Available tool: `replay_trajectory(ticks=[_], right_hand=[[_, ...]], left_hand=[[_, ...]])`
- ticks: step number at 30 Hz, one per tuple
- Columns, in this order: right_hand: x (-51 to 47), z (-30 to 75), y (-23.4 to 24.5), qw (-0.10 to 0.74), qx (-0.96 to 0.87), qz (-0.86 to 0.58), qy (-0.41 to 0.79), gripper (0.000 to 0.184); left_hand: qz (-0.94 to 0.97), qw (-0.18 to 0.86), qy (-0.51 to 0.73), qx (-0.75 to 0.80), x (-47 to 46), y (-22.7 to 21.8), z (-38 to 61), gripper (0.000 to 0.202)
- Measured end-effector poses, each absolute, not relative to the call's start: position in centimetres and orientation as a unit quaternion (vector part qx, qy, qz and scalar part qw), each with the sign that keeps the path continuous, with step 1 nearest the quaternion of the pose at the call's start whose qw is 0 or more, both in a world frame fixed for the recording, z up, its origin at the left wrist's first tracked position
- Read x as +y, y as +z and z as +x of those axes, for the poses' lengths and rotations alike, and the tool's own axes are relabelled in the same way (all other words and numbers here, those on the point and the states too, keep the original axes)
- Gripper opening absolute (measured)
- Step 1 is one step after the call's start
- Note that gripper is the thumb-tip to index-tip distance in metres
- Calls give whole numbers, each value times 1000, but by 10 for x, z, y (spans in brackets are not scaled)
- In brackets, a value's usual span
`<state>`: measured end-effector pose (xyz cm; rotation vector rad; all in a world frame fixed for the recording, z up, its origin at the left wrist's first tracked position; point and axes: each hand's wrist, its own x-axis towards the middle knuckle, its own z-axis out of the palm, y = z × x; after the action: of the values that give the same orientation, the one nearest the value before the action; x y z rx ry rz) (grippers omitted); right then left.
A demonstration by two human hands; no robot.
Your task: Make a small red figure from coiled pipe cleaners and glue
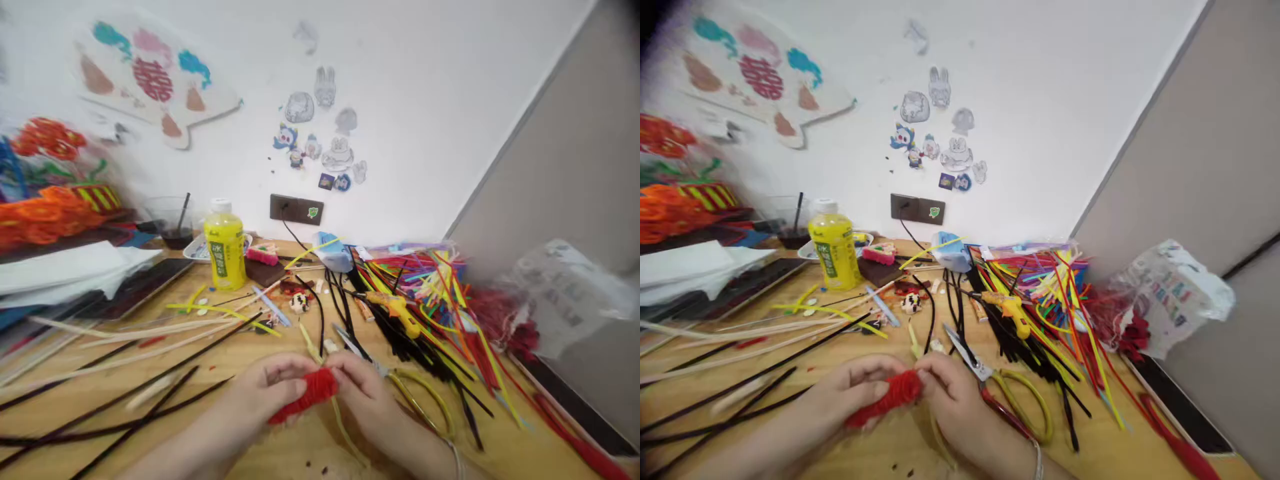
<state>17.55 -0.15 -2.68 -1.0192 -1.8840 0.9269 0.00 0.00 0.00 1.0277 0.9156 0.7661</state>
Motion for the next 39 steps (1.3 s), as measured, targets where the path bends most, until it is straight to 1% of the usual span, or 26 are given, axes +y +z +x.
replay_trajectory(ticks=[4,7,11,16,19,25,29,31,35,39], right_hand=[[-6,183,-12,376,-801,-333,327,36],[-5,183,-9,360,-816,-343,295,38],[-3,181,-10,327,-820,-367,292,31],[-3,182,-9,243,-857,-381,248,18],[-4,183,-10,211,-873,-380,220,17],[-3,184,-5,154,-900,-348,210,13],[-3,185,0,125,-913,-333,199,15],[-4,184,1,116,-916,-330,196,16],[-7,182,2,112,-915,-338,192,15],[-7,181,4,125,-909,-340,207,15]], left_hand=[[464,708,350,401,-8,0,-2,22],[469,700,340,418,-8,2,-2,26],[495,683,331,423,-3,1,-2,30],[538,670,321,399,1,-10,-2,32],[545,676,314,383,2,-17,-1,35],[558,698,263,363,2,-19,-5,33],[593,692,179,370,-1,-12,-9,35],[608,681,158,377,-3,-8,-9,38],[600,674,160,400,-4,-8,-8,44],[601,676,170,391,-4,-9,-9,43]])
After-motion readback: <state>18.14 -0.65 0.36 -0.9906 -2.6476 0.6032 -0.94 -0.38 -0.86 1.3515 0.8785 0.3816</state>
